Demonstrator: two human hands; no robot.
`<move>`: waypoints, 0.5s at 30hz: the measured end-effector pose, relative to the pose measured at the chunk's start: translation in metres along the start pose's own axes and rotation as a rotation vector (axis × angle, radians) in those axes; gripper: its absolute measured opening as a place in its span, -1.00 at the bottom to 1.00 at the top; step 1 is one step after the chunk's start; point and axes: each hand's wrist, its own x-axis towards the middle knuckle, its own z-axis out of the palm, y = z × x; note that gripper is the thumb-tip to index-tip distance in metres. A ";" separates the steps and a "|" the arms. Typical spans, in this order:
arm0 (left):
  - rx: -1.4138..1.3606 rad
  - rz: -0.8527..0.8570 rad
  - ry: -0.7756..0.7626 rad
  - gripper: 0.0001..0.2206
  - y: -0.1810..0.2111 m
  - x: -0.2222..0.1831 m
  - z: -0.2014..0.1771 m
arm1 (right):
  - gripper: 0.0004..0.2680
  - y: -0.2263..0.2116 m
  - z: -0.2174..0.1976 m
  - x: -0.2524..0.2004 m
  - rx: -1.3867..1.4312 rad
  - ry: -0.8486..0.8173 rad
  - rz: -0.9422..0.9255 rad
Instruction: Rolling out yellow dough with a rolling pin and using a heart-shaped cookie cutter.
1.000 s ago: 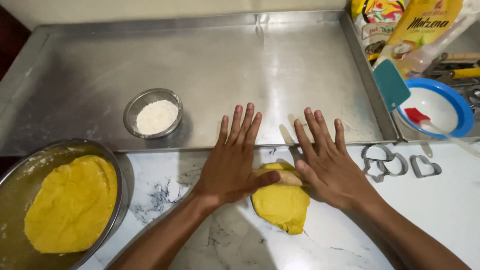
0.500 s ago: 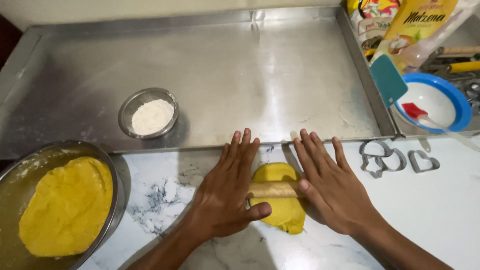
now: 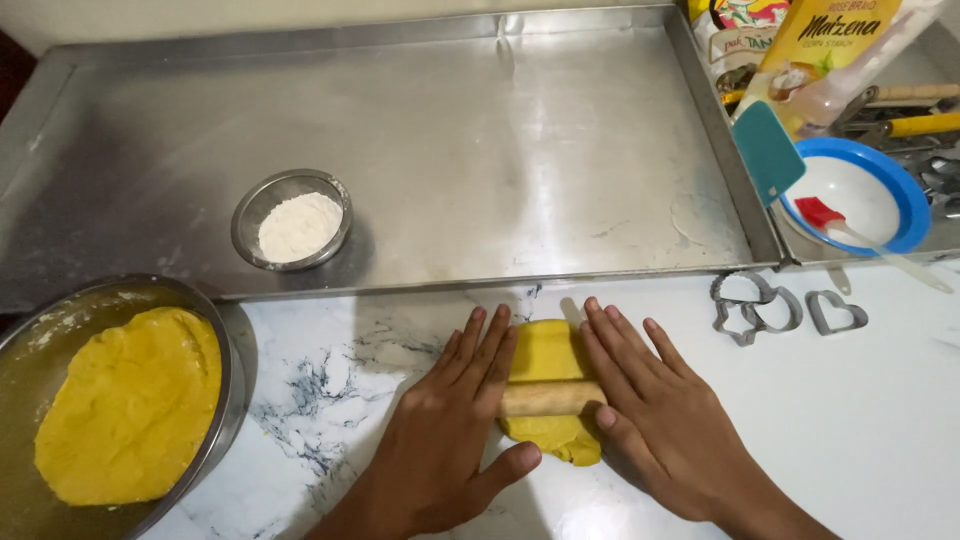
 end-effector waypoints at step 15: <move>0.215 0.048 0.025 -0.16 0.001 -0.039 0.050 | -0.47 0.005 0.036 -0.043 -0.285 0.052 -0.064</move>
